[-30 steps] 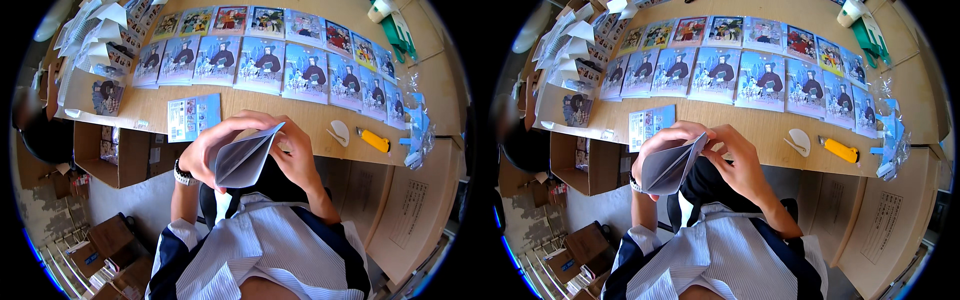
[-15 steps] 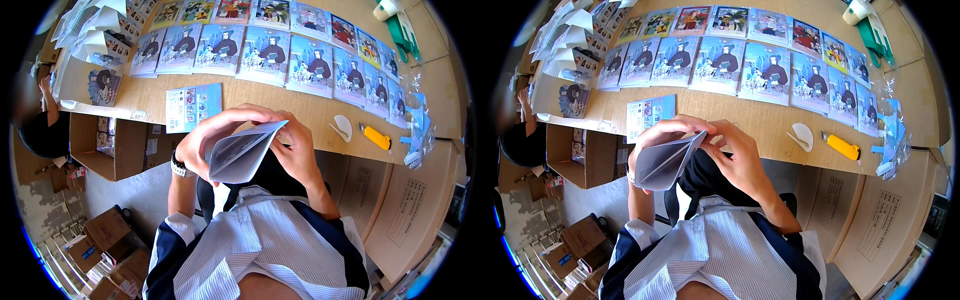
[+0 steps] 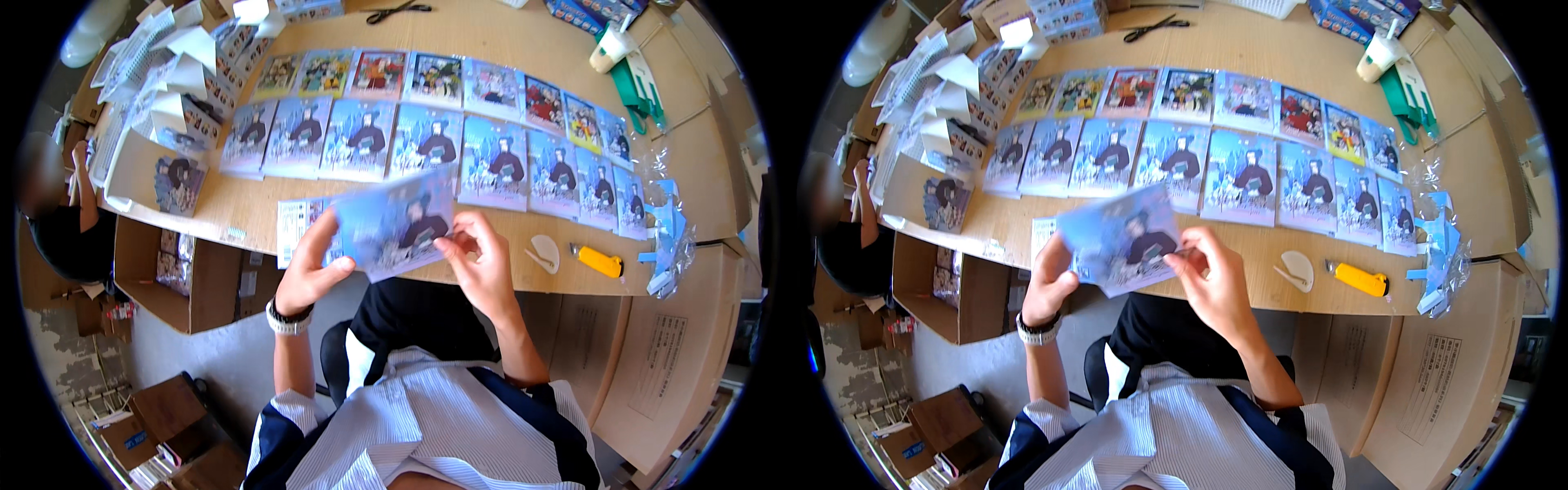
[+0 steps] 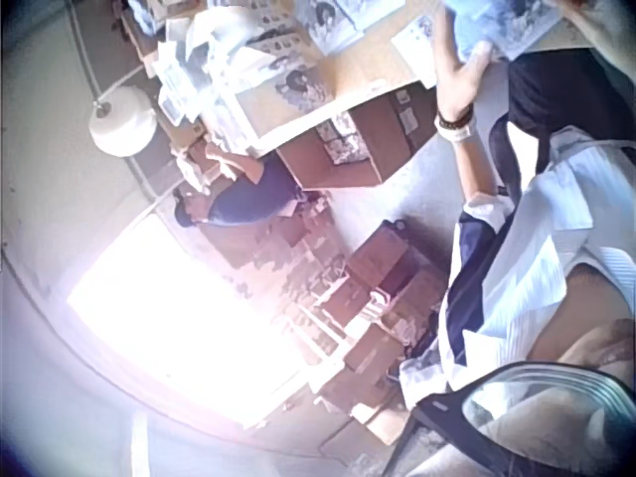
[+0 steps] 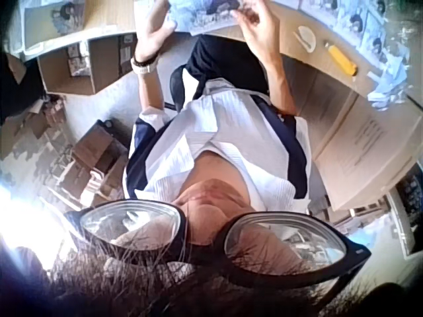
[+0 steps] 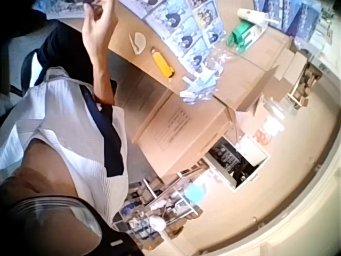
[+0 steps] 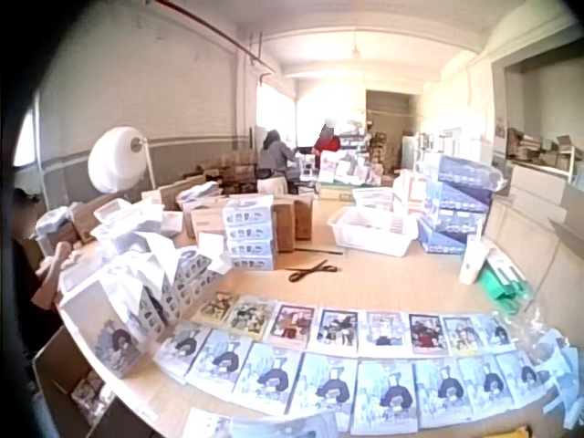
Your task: The person inserts printed cards into clear plastic sleeves and places them on a table. They then pick up a small box, open it, and use a yellow utility knife to cut the edges of a stack of blue cards on the table.
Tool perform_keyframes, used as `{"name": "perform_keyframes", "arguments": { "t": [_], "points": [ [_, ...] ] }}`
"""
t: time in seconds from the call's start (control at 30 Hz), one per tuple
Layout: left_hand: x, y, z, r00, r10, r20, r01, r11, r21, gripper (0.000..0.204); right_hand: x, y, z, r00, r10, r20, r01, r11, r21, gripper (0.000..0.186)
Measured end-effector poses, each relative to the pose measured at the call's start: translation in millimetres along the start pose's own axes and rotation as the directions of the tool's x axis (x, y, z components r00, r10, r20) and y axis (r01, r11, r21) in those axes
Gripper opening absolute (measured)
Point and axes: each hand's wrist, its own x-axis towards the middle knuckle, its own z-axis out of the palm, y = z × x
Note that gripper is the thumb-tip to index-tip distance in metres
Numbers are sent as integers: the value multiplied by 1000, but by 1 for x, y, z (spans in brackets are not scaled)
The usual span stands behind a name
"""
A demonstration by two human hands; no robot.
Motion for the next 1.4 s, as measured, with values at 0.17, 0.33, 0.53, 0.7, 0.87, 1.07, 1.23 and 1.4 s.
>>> {"name": "perform_keyframes", "arguments": {
  "t": [0.17, 0.33, 0.53, 0.7, 0.87, 1.07, 1.23, 1.4],
  "points": [
    [-8, 0, -25, 1000, 6, 21, -21, 482, 876, 104, 51, 11, -16, 987, -47, -155, 13, 977, -213, 33],
    [-23, -12, -32, 998, -63, 6, 20, 400, 916, 116, 82, 14, -9, 977, 71, -200, -128, 949, -287, 39],
    [-20, -6, -28, 999, -35, -6, 20, 423, 906, 121, 72, 14, -5, 949, -214, -232, 56, 838, -543, 27],
    [-19, -9, -27, 996, -77, -46, 79, 498, 864, 119, 37, -4, -5, 979, -179, -102, 116, 886, -449, 20],
    [-16, 0, -25, 999, -21, 37, -24, 448, 894, 86, 4, -8, 15, 971, -195, 137, 230, 919, -321, 18],
    [-24, 12, -14, 971, 237, -4, -134, 559, 818, 57, -14, -6, 56, 956, -70, 286, 88, 995, -50, 61],
    [-42, 22, 18, 957, 255, -138, -215, 944, 251, 69, -12, -13, 65, 932, -201, 302, 194, 980, 52, 113],
    [-41, 30, 31, 985, 47, 164, -9, 975, -224, 104, -27, -29, 58, 901, -179, 395, 177, 983, 41, 150]
  ]
}}
